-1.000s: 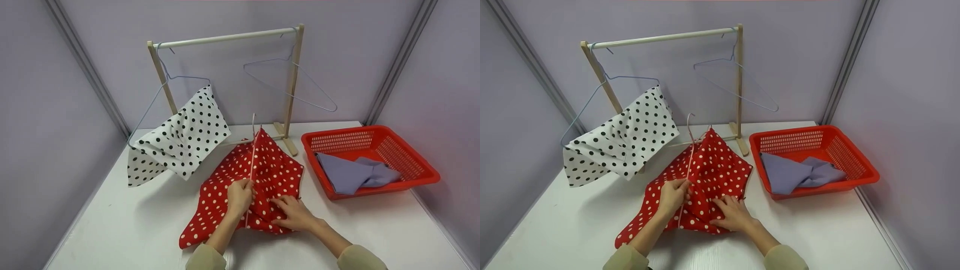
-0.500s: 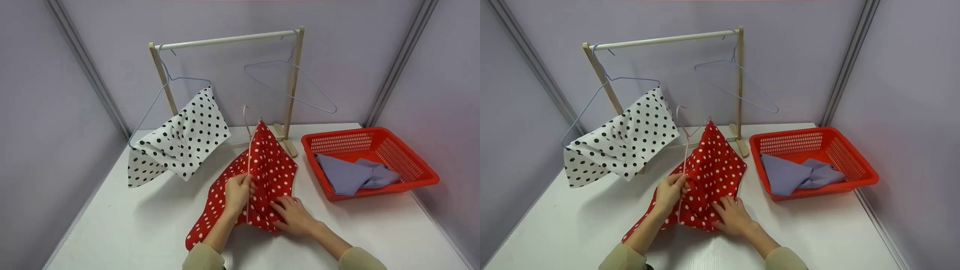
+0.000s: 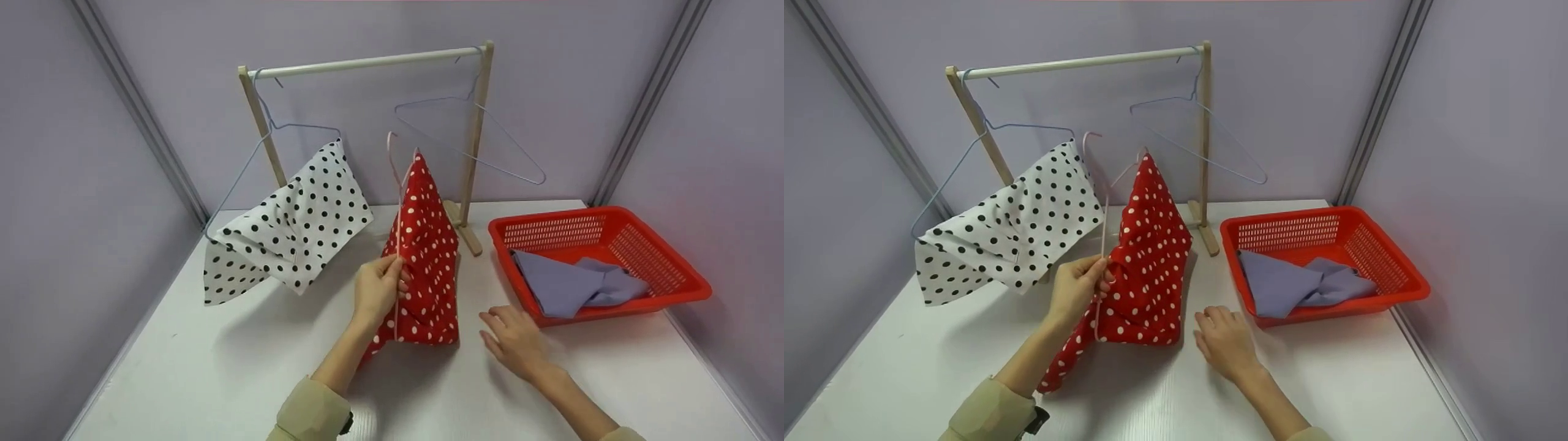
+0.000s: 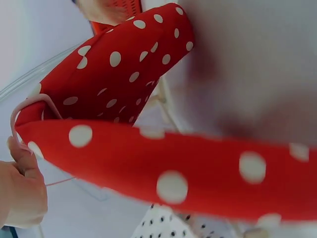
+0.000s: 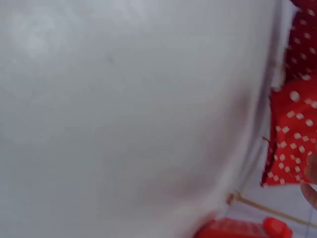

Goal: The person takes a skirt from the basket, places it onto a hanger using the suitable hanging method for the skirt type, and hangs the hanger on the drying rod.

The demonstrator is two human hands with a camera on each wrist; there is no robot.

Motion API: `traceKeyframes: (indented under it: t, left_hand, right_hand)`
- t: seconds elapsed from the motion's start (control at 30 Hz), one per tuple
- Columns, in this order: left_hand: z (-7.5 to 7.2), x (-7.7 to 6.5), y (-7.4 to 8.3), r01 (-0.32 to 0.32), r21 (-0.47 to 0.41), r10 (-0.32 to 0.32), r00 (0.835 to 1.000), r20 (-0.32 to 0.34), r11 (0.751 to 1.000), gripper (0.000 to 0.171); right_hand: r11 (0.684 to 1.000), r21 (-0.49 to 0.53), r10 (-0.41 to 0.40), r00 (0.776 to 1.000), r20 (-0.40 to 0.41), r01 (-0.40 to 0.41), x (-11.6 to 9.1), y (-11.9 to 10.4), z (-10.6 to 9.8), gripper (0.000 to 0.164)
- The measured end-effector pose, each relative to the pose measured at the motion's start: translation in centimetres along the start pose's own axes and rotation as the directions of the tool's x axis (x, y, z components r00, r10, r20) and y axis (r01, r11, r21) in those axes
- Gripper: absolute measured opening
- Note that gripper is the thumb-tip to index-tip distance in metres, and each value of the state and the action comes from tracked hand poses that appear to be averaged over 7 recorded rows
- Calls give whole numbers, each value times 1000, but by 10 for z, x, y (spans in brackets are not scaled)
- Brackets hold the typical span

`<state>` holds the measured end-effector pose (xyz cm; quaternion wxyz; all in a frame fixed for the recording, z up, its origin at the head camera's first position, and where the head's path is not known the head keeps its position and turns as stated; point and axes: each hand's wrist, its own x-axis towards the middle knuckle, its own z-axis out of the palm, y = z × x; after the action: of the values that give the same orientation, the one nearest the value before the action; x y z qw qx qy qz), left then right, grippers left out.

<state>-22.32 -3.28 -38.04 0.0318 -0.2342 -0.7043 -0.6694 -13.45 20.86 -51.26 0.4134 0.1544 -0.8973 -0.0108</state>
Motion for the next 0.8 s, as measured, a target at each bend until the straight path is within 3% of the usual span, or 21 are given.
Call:
traceKeyframes:
  t: [0.07,0.17,0.3,0.4,0.57,0.8]
  left_hand:
    - [-3,3,8,1,-1,-1,1000,-8,1000,23]
    - [-8,9,18,-4,-4,4,1000,-25,1000,23]
    - [-14,18,28,-12,-5,12,999,-46,1000,23]
    - [-20,24,35,-11,-14,10,998,-65,1000,23]
    - [-28,34,42,-11,-17,9,994,-106,1000,23]
    - [-37,54,54,-2,-27,-2,986,-164,1000,24]
  right_hand:
    - [997,-46,57,991,-121,-62,1,11,-15,27]
    - [981,-94,153,973,-172,-171,-1,27,-35,29]
    - [949,-162,254,961,-113,-270,-11,44,-51,38]
    - [940,-173,292,956,-42,-295,-19,50,-55,40]
    - [947,-111,306,951,45,-300,-25,55,-55,39]
    - [959,-74,276,959,58,-272,-26,62,-52,38]
